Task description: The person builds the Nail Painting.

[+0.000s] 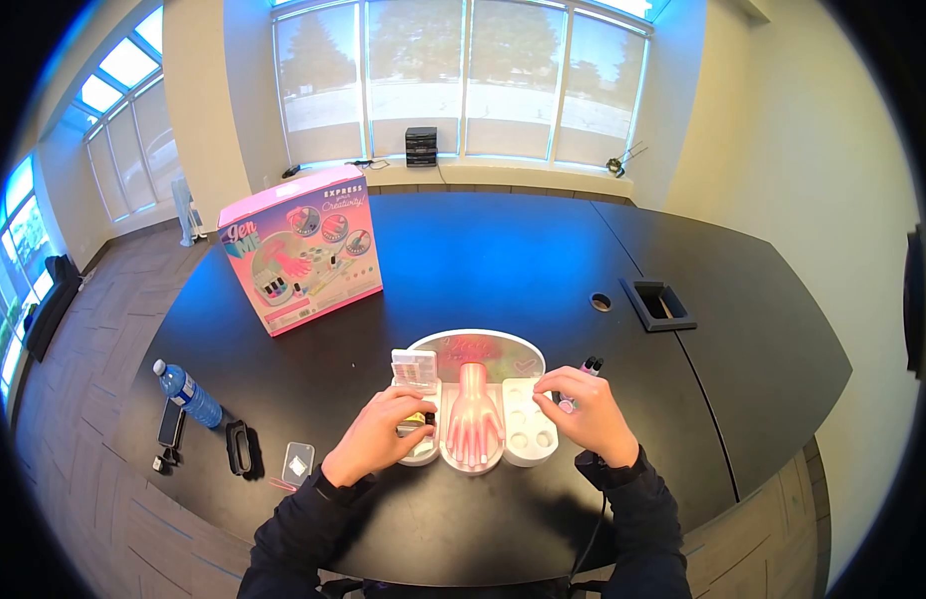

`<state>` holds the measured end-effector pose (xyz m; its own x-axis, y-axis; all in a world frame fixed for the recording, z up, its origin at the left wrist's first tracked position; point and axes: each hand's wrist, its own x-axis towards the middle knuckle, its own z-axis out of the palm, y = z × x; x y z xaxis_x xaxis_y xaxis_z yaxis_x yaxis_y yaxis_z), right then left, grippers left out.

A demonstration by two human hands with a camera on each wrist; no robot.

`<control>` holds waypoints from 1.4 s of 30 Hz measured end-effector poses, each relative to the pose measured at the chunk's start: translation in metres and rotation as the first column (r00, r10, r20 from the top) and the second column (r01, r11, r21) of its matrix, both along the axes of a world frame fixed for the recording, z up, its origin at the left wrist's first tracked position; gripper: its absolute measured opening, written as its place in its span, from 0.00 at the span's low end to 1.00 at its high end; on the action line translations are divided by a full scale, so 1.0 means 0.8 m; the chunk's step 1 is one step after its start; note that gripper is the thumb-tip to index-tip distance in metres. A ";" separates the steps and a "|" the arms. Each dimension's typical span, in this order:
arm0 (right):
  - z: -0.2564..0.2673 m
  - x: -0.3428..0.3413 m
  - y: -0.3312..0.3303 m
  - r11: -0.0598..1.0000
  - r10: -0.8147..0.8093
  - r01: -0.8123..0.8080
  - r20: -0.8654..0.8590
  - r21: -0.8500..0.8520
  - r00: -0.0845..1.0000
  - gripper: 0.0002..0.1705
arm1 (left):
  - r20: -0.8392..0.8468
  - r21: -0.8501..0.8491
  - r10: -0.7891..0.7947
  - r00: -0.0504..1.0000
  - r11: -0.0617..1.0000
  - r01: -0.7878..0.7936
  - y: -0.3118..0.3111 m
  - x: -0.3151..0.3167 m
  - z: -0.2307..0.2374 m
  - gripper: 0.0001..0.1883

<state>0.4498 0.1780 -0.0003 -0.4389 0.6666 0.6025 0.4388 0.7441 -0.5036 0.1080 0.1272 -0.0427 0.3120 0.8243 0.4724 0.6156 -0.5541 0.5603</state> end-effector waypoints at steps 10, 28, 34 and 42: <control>0.002 0.026 0.000 0.996 -0.087 0.087 -0.005 -0.038 0.996 0.04 | -0.090 -0.051 0.036 0.995 0.998 -0.041 -0.001 -0.018 -0.015 0.14; 0.012 0.041 -0.002 0.991 -0.130 0.130 -0.010 -0.018 0.991 0.04 | -0.143 -0.107 0.053 0.988 0.992 -0.069 -0.007 -0.030 -0.023 0.12; 0.016 0.040 -0.005 0.990 -0.135 0.134 -0.012 -0.053 0.991 0.04 | -0.189 -0.095 0.054 0.981 0.993 -0.073 -0.008 -0.033 -0.024 0.11; 0.020 0.039 -0.006 0.985 -0.140 0.136 -0.027 -0.102 0.990 0.04 | -0.253 -0.077 0.050 0.966 0.994 -0.072 -0.009 -0.036 -0.024 0.09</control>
<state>0.4809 0.1734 0.0154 -0.3191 0.7770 0.5427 0.5153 0.6228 -0.5887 0.0790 0.1203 -0.0620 0.3594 0.8791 0.3132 0.7735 -0.4684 0.4269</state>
